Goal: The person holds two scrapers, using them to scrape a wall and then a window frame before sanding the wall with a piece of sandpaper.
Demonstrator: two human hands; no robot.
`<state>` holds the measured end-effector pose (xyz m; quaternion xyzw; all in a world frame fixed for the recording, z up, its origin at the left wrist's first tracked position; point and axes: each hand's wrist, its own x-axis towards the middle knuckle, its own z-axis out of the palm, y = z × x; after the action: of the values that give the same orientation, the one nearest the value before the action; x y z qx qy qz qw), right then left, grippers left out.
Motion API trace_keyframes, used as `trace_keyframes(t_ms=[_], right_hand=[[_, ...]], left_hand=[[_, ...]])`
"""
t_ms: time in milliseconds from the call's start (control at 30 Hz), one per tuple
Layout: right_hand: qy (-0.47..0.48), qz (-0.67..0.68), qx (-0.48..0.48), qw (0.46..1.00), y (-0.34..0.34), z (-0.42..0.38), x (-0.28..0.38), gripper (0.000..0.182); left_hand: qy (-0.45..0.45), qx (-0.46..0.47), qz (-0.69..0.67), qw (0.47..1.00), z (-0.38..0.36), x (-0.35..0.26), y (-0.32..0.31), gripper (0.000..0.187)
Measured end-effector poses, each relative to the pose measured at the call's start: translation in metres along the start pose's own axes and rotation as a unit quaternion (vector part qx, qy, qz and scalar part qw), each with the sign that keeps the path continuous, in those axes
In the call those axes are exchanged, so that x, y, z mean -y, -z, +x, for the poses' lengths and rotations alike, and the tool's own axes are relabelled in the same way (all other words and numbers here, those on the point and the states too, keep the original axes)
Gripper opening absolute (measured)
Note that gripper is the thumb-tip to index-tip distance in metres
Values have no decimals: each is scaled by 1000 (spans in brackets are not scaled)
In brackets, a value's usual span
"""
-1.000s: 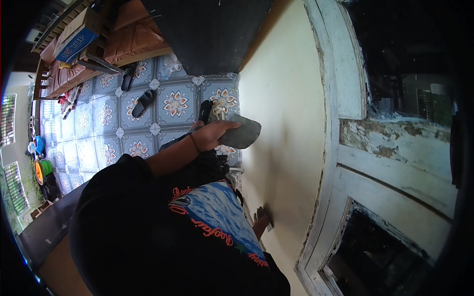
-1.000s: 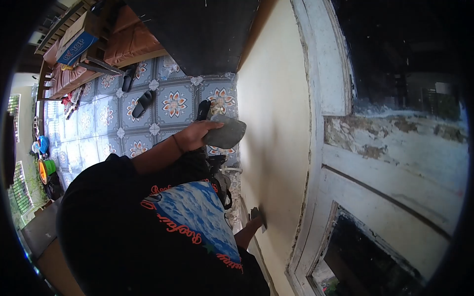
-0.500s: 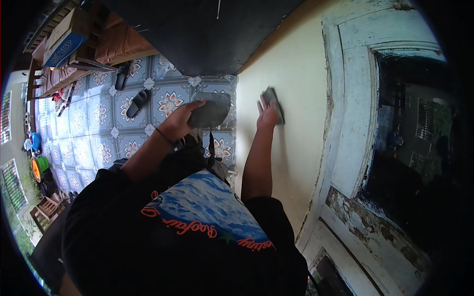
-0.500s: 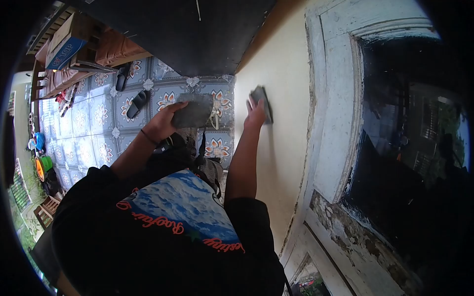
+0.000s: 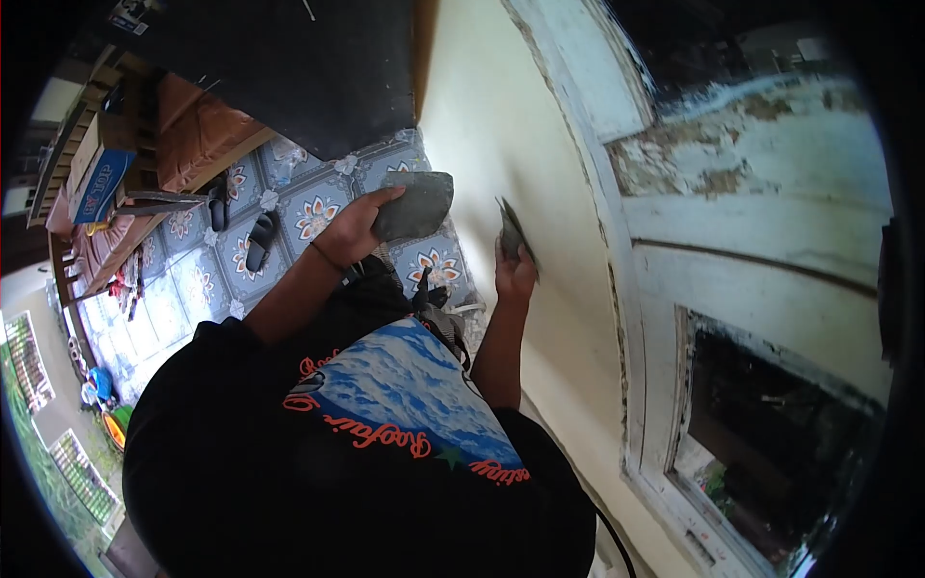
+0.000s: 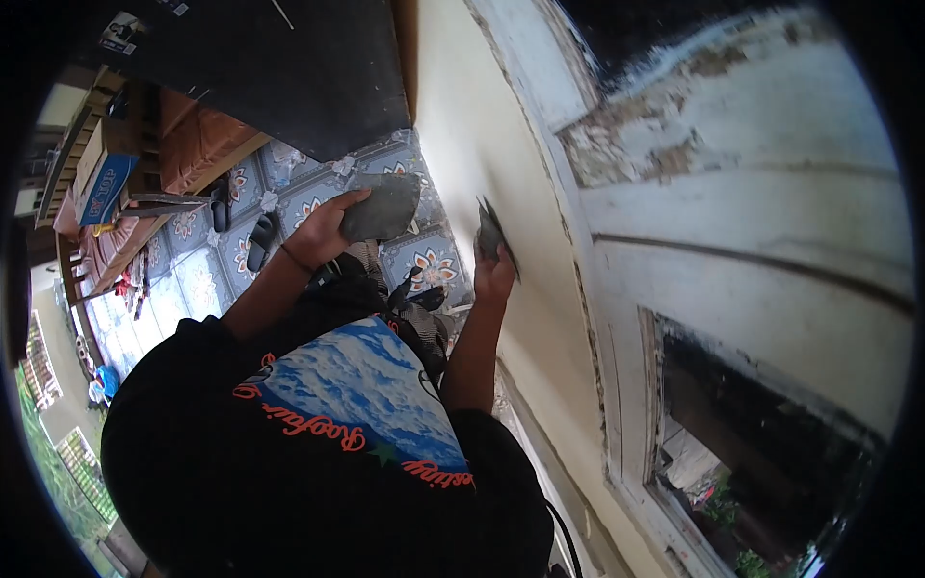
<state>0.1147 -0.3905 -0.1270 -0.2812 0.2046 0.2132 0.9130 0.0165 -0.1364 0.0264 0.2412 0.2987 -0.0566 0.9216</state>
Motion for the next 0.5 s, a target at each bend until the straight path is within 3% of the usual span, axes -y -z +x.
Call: trace_keyframes(t_ms=[67, 200, 267, 333, 400, 433, 500], right_hand=[[14, -26, -23, 999, 52, -48, 26, 38], [49, -108, -189, 975, 132, -126, 66, 33], [19, -313, -335, 889, 181, -156, 81, 32], [0, -372, -409, 833, 278, -171, 104, 36], [34, -468, -500, 728, 261, -174, 97, 40], [34, -474, -494, 728, 280, -165, 93, 40], [-10, -603, -388, 697, 338, -132, 81, 42]], left_hand=[[21, 27, 11, 999, 0, 19, -7, 31], [38, 48, 12, 998, 7, 43, -13, 31], [37, 49, 3, 998, 13, 50, -3, 31], [35, 46, -7, 998, 16, 45, 4, 31], [29, 15, -23, 999, 14, 34, 12, 31], [23, 13, -28, 999, 13, 26, 16, 31], [8, -10, -45, 999, 9, 8, 27, 31]])
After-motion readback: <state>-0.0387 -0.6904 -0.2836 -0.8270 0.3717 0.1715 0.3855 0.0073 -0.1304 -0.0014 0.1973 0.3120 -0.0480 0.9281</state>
